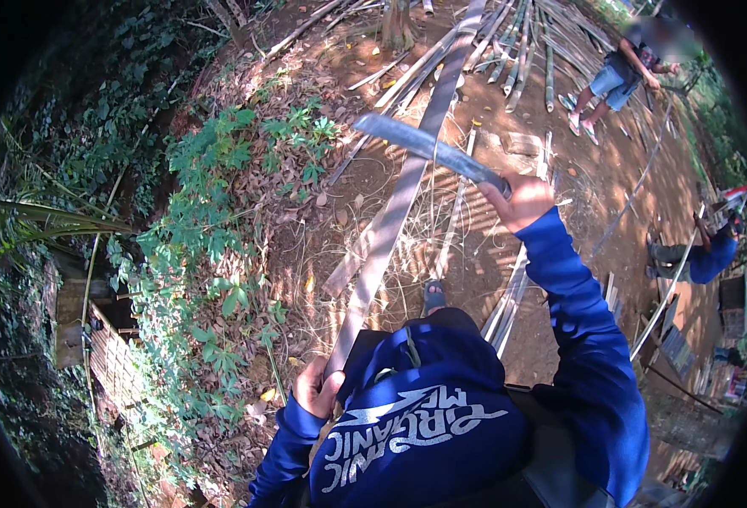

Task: The person uses a large knife to repeatedly scrape and sharpen a long bamboo pole. They hold the pole with one hand and draw the knife along its length to smooth the surface. The person occasionally repositions the pole and continues the scraping motion.

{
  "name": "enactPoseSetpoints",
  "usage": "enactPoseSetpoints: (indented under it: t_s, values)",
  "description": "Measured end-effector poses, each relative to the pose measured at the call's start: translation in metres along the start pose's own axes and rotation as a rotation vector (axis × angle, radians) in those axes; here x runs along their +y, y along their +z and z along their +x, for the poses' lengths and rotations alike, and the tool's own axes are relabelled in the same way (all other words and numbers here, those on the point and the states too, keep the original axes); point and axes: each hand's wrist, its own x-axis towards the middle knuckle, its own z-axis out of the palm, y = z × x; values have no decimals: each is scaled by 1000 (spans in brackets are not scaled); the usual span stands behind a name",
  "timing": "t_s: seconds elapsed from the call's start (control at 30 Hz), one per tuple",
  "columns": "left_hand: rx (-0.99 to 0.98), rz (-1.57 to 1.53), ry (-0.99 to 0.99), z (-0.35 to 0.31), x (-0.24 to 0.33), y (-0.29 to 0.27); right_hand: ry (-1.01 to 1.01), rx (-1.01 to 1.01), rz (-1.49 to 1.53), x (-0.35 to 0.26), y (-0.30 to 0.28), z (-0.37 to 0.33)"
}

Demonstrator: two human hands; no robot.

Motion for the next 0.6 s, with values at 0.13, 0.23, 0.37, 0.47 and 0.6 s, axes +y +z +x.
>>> enactPoseSetpoints:
  t_s: [0.13,0.23,0.37,0.47,0.6]
  values:
    - [-57,91,-137,1,5,1,-45,-23,45,1,-10,4]
    - [-69,157,-11,2,-1,1,-256,-72,98,-18,-17,-7]
    - [-78,157,-3,-18,-35,-19,198,75,5,75,-1,40]
    - [-63,236,56,-9,-57,-24,18,60,146,69,-12,33]
    - [-10,458,138,-14,-64,-38,6,-125,-59,79,-23,40]
